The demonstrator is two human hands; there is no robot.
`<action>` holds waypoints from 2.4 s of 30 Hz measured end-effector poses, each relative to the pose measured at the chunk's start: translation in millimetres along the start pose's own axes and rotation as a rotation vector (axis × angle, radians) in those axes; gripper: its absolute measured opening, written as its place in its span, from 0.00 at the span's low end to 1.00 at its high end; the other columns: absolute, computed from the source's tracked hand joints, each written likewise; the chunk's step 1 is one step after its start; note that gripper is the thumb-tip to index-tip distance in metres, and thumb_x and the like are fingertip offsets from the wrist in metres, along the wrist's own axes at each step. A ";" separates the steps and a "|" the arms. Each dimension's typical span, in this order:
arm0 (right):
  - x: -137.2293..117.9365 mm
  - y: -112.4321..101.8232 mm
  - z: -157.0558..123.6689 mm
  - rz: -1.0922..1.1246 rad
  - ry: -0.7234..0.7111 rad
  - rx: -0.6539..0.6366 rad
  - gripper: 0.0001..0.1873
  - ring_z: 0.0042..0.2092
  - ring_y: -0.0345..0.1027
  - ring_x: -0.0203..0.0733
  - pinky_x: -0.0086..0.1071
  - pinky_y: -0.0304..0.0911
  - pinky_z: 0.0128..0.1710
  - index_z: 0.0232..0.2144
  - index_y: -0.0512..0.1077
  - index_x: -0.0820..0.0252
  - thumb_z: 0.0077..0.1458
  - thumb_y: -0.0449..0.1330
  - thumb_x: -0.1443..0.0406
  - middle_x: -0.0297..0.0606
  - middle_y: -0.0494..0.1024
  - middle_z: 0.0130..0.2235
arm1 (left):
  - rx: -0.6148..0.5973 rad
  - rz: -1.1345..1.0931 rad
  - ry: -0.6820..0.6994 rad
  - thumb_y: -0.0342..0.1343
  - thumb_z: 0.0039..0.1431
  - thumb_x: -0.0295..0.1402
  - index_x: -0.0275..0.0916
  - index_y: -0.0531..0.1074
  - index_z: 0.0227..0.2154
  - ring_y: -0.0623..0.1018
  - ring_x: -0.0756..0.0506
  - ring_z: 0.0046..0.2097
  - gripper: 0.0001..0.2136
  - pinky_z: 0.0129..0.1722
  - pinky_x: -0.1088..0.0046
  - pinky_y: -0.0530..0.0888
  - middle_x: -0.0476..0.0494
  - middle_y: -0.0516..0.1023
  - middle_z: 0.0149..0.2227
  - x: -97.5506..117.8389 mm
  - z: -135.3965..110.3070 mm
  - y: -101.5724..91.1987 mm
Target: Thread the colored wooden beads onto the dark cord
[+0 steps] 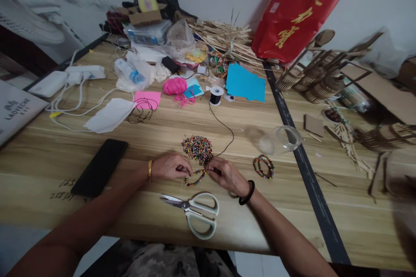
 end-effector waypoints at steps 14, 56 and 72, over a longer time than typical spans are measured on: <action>0.2 0.5 -0.8 0.009 0.013 0.006 0.07 0.35 0.67 0.38 0.30 0.62 0.35 0.30 0.68 0.61 0.61 0.53 0.66 0.39 0.73 0.33 | 0.008 -0.003 0.007 0.58 0.51 0.26 0.37 0.78 0.30 0.69 0.54 0.25 0.05 0.26 0.81 0.63 0.49 0.75 0.25 -1.4 0.0 0.7; 2.3 1.3 -0.8 -0.013 -0.005 0.013 0.07 0.35 0.67 0.39 0.30 0.62 0.34 0.30 0.68 0.60 0.60 0.53 0.66 0.39 0.73 0.32 | -0.032 0.166 0.108 0.56 0.50 0.25 0.41 0.77 0.29 0.71 0.50 0.28 0.07 0.30 0.77 0.62 0.50 0.74 0.24 7.3 -4.9 1.8; 1.9 1.2 -0.5 -0.004 -0.001 0.010 0.06 0.35 0.67 0.38 0.30 0.62 0.35 0.30 0.68 0.61 0.60 0.53 0.67 0.39 0.73 0.33 | -0.047 0.208 0.073 0.58 0.48 0.27 0.40 0.77 0.27 0.70 0.50 0.27 0.03 0.27 0.76 0.60 0.51 0.73 0.22 15.2 -5.3 0.9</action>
Point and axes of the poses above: each hand's wrist, its own z-axis towards the middle knuckle, its own y-axis out of the palm, x = y × z, the point moved 2 cm from there along z, towards the middle knuckle
